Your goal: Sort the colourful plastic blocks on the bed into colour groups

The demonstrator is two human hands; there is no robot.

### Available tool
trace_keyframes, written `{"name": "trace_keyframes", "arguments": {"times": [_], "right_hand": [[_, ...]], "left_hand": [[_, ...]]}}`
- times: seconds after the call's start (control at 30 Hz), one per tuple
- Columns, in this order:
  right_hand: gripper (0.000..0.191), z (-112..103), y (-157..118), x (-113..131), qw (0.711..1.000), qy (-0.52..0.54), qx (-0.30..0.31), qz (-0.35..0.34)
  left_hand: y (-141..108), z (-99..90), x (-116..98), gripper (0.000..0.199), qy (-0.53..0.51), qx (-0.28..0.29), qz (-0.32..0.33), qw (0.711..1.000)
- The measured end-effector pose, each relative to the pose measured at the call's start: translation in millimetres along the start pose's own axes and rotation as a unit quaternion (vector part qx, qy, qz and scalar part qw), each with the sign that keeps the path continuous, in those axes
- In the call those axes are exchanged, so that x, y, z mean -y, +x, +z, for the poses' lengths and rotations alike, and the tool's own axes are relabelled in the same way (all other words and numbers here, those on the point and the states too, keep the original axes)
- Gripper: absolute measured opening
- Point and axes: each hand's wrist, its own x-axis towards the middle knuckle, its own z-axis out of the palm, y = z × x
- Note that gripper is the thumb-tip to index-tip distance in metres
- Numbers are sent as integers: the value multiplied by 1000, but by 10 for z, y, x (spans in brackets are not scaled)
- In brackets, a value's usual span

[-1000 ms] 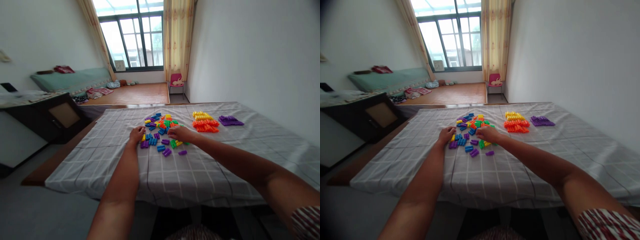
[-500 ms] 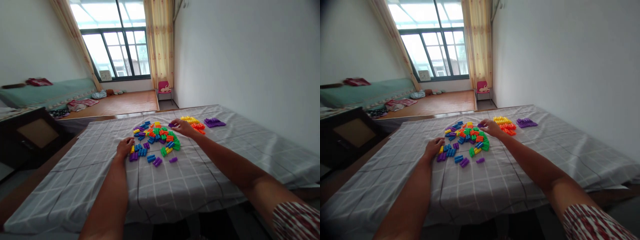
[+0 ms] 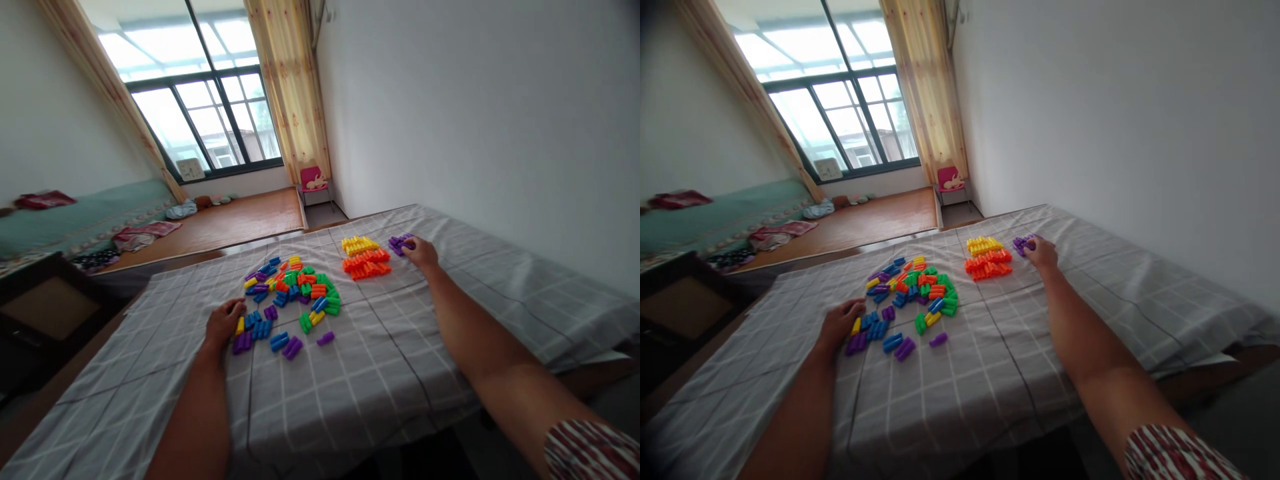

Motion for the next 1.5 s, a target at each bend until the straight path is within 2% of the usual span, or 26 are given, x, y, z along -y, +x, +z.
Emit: {"name": "trace_keyframes", "arguments": {"times": [0.2,0.4,0.57,0.73,0.87,0.97,1.1,1.2,1.27,1.33,1.4,1.5], "right_hand": [[26,28,-54,136,999,-11,7,-38],[38,112,17,36,1000,6,9,-20],[31,136,15,-52,999,15,14,-33],[30,128,-16,-34,999,20,11,-48],[33,59,-45,50,999,15,-12,-34],[32,-13,-98,177,997,23,-46,-57],[32,-67,-226,565,988,36,-58,-137],[30,-45,-427,1105,973,64,-5,-220],[27,8,-633,1555,952,97,59,-285],[24,96,-880,2022,908,132,151,-368],[26,217,-1137,2451,842,137,234,-466],[40,429,-1469,2939,757,95,306,-569]], "left_hand": [[22,2,33,46,10,8,-5,1000],[14,1,20,48,2,8,-1,1000],[2,-7,-21,46,15,5,-2,1000],[-3,-5,-22,45,18,-1,8,1000],[-8,11,-16,44,17,-1,3,1000],[-31,25,-35,43,11,2,5,1000],[-59,40,-65,40,19,6,7,1000],[-62,55,-69,39,15,5,17,1000],[-62,65,-70,38,13,6,21,1000],[-65,75,-74,37,9,5,20,1000],[-69,85,-78,37,6,6,14,1000],[-75,99,-75,36,10,9,1,1000]]}}
